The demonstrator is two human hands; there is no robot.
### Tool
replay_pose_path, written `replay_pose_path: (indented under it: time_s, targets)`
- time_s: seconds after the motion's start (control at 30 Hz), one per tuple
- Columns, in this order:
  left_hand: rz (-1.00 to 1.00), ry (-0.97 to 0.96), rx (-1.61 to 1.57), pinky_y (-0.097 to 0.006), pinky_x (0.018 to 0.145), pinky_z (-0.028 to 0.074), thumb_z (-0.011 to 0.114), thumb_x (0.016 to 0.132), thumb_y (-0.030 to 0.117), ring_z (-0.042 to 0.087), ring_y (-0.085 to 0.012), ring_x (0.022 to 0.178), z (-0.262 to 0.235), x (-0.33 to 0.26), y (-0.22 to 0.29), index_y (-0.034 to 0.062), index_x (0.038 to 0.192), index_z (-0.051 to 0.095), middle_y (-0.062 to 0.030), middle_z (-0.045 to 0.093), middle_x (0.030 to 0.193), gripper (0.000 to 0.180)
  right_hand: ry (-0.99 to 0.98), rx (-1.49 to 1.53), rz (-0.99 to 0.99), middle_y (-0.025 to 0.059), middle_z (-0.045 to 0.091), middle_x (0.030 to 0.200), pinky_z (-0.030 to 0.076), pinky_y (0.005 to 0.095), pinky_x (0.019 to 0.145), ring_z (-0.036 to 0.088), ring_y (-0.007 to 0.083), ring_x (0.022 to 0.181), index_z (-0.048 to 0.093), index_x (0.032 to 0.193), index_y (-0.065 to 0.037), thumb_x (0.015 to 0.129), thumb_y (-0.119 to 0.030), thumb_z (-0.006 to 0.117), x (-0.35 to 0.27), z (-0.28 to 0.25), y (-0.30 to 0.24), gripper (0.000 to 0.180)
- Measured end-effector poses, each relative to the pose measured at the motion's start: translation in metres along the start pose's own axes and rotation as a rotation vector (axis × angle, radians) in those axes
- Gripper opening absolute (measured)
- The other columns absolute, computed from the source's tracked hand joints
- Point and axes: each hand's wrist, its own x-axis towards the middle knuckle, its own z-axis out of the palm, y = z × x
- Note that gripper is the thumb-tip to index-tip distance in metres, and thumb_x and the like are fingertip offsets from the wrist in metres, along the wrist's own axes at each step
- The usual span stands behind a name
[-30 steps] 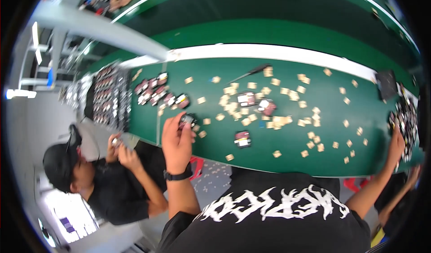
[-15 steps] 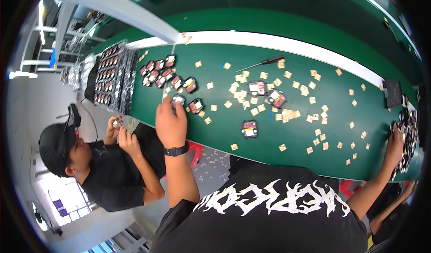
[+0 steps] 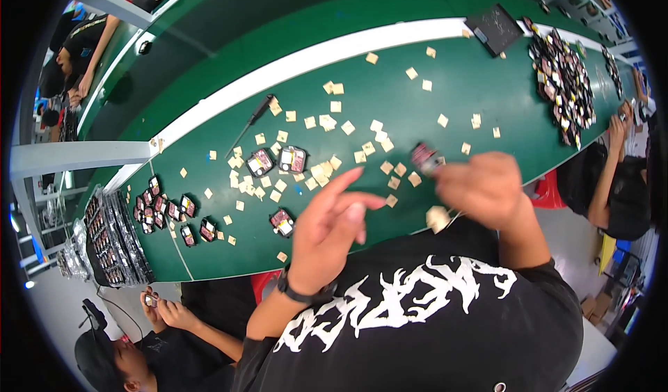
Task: Assembling small electronic components (possibly watch or tracker parts) on an assembly line.
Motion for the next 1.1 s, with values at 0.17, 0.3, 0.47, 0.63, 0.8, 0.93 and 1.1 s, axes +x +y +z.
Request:
replay_pose_path:
  time_s: [0.17,0.3,0.47,0.63,0.8,0.93,1.1]
  targets:
    - [-0.236,-0.190,-0.166,-0.020,0.057,0.045,0.054,0.104,0.012,0.059,-0.0073,0.073,0.010,0.013,-0.011,-0.0001,0.143,0.047,-0.0069,0.064,0.102,0.042,-0.071,0.180,-0.102,0.0013,0.069,0.103,0.047,0.0265,0.049,0.057,0.0112,0.063,0.068,0.090,-0.012,0.069,-0.011,0.072,0.001,0.021,-0.032,0.021]
    - [-0.218,-0.126,-0.222,-0.024,0.062,0.052,0.055,0.101,0.005,0.065,-0.0131,0.077,0.008,0.005,-0.031,-0.0015,0.140,0.047,-0.0112,0.067,0.111,0.040,0.077,0.528,0.445,0.0118,0.067,0.105,0.054,0.0348,0.073,0.066,0.0273,0.089,0.069,0.101,-0.004,0.082,-0.008,0.076,-0.018,0.021,-0.040,0.021]
    - [-0.045,-0.121,-0.136,-0.030,0.079,0.058,0.055,0.100,-0.003,0.069,-0.0207,0.096,-0.004,0.006,-0.052,-0.0047,0.134,0.048,-0.0169,0.063,0.119,0.035,0.055,0.763,0.945,0.0117,0.066,0.096,0.050,0.0306,0.076,0.062,0.0198,0.085,0.066,0.102,0.003,0.098,-0.006,0.061,-0.026,0.026,-0.061,0.011]
    - [0.093,-0.050,-0.063,-0.032,0.093,0.055,0.052,0.098,-0.010,0.063,-0.0199,0.112,0.001,0.001,-0.060,-0.0063,0.138,0.044,-0.0190,0.057,0.128,0.041,-0.145,1.200,1.399,0.0025,0.064,0.082,0.047,0.0234,0.062,0.057,0.0069,0.069,0.066,0.102,0.001,0.101,-0.013,0.062,-0.007,0.030,-0.091,0.015]
    - [0.181,-0.036,-0.077,-0.028,0.087,0.053,0.052,0.098,-0.010,0.062,-0.0171,0.112,-0.001,0.001,-0.065,-0.0047,0.142,0.043,-0.0196,0.056,0.131,0.045,-0.059,1.408,1.584,0.0023,0.064,0.078,0.048,0.0205,0.052,0.059,0.0052,0.062,0.062,0.098,0.000,0.102,-0.017,0.061,-0.001,0.055,-0.113,0.017]
    - [0.200,-0.024,-0.029,-0.024,0.079,0.053,0.053,0.098,-0.010,0.063,-0.0141,0.104,-0.002,-0.001,-0.066,-0.0031,0.143,0.042,-0.0191,0.058,0.128,0.047,0.095,1.466,1.682,0.0044,0.064,0.076,0.050,0.0218,0.047,0.061,0.0078,0.056,0.059,0.098,0.000,0.103,-0.015,0.060,0.005,0.062,-0.118,0.016]
    - [0.214,-0.018,0.094,-0.023,0.070,0.052,0.055,0.096,-0.009,0.063,-0.0099,0.087,-0.005,-0.002,-0.067,-0.0022,0.142,0.045,-0.0151,0.064,0.115,0.048,0.119,1.530,1.775,0.0048,0.064,0.073,0.048,0.0222,0.044,0.060,0.0087,0.052,0.057,0.098,0.000,0.103,-0.014,0.059,0.007,0.066,-0.113,0.014]
